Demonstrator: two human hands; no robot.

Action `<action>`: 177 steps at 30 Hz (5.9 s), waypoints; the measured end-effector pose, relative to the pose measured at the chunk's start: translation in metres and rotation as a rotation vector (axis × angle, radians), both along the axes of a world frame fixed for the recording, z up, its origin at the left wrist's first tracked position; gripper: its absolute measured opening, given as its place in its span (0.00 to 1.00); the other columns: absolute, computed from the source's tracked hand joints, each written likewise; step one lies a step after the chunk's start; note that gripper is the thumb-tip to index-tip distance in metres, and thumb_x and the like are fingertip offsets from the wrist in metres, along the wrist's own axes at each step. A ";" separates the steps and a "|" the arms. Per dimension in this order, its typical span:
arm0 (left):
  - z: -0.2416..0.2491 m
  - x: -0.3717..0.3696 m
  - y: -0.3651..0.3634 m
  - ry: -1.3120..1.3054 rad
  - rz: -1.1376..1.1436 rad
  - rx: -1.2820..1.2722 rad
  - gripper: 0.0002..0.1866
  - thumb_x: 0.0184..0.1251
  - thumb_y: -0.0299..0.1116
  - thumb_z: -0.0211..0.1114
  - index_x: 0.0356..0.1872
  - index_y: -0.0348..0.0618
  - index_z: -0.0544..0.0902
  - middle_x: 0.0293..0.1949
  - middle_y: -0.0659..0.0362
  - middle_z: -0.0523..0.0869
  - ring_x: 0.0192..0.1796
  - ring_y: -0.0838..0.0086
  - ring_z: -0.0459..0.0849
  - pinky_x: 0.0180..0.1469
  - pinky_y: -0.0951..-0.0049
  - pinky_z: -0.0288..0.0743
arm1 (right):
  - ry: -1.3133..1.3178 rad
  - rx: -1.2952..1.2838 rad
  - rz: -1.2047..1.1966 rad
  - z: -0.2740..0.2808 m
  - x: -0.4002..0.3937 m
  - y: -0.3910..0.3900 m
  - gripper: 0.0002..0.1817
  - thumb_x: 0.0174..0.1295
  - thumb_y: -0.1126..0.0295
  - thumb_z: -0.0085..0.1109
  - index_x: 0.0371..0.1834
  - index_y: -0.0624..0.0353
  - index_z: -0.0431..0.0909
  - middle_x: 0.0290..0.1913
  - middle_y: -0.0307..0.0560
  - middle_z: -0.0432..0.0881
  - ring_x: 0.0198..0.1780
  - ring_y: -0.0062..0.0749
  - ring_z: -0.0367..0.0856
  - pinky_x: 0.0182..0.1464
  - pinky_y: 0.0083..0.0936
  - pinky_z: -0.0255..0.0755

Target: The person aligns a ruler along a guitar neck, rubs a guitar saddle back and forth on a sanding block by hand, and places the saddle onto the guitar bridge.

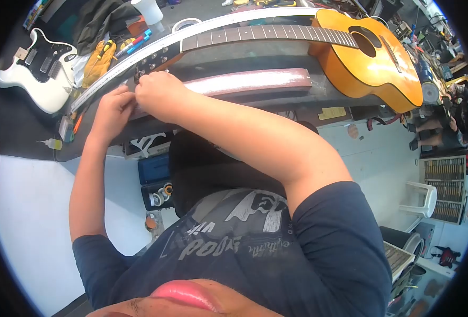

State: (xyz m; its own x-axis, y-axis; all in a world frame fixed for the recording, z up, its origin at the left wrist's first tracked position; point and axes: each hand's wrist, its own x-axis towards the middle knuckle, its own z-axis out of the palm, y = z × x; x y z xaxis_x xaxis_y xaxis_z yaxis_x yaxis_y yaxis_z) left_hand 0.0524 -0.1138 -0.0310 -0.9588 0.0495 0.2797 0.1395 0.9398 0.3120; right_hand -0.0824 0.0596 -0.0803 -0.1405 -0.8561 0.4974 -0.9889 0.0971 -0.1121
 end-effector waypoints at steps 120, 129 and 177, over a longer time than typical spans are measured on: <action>0.017 -0.077 0.199 -0.035 -0.130 0.592 0.08 0.70 0.26 0.73 0.46 0.34 0.93 0.35 0.58 0.91 0.36 0.71 0.85 0.45 0.67 0.79 | -0.500 -0.592 -0.369 0.060 -0.037 0.271 0.10 0.72 0.73 0.74 0.54 0.60 0.89 0.45 0.45 0.90 0.45 0.36 0.88 0.52 0.34 0.82; 0.028 -0.030 0.198 -0.182 -0.281 1.301 0.09 0.74 0.25 0.74 0.49 0.31 0.92 0.37 0.65 0.87 0.37 0.86 0.77 0.39 0.81 0.68 | -1.208 -0.648 0.009 0.062 0.025 0.259 0.16 0.81 0.73 0.68 0.67 0.65 0.82 0.58 0.42 0.90 0.60 0.23 0.87 0.66 0.26 0.81; -0.120 -0.189 0.370 -0.023 -1.206 -0.253 0.05 0.67 0.29 0.67 0.37 0.39 0.89 0.38 0.52 0.91 0.47 0.56 0.93 0.53 0.55 0.88 | -0.032 -0.252 -1.349 0.058 -0.305 0.564 0.14 0.67 0.61 0.76 0.54 0.47 0.97 0.43 0.46 0.97 0.44 0.37 0.95 0.54 0.32 0.85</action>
State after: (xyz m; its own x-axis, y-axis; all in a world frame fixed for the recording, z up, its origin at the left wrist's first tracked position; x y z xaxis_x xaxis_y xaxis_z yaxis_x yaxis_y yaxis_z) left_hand -0.1364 0.2567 -0.1509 -0.2666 0.9566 0.1175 0.9566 0.2477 0.1537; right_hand -0.3872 0.6240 -0.0225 -0.7985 0.0650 0.5984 -0.1407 0.9465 -0.2905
